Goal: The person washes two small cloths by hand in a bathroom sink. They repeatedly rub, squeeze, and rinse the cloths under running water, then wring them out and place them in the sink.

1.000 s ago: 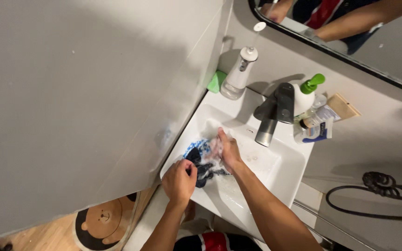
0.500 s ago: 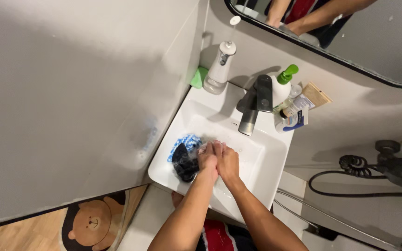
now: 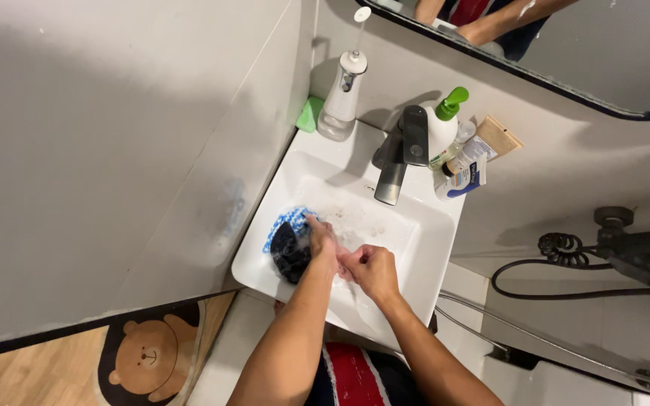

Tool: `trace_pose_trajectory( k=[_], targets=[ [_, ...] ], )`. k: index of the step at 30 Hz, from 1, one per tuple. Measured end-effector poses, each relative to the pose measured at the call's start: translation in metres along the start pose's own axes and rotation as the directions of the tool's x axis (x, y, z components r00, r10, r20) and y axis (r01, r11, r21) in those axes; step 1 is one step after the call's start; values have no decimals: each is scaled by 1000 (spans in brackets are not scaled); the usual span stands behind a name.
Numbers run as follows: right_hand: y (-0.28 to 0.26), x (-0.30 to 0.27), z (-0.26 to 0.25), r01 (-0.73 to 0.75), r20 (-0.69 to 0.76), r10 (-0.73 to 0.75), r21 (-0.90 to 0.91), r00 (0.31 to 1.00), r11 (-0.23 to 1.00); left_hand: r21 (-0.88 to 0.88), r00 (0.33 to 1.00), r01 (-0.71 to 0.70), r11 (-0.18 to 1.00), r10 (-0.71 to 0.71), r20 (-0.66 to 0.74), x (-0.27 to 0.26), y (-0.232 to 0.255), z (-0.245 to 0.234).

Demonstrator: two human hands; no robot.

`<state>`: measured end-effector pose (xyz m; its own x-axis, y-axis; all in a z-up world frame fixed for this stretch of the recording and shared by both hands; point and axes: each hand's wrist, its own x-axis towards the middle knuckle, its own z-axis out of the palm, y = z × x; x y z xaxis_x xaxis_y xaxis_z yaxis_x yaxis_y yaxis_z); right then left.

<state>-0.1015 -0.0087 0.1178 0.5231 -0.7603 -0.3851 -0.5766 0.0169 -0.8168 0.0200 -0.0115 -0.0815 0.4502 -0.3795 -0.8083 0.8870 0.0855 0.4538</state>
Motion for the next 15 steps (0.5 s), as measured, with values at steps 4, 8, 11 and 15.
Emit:
trace_pose_trajectory(
  k=[4, 8, 11, 15],
  targets=[
    [10, 11, -12, 89, 54, -102, 207, 993, 974, 175, 984, -63, 983, 32, 173, 2, 7, -6],
    [14, 19, -19, -16, 65, 4, 180, 998, 983, 375, 925, -372, 849, 303, 229, -23, 17, 0],
    [21, 17, -18, -12, 85, 1, 129, 996, 992, 599, 952, -213, 772, 303, -53, -51, 40, 13],
    [24, 18, -13, -21, 91, 13, 85, 996, 996, 370, 970, -150, 917, 209, -126, -87, 68, 24]
  ],
)
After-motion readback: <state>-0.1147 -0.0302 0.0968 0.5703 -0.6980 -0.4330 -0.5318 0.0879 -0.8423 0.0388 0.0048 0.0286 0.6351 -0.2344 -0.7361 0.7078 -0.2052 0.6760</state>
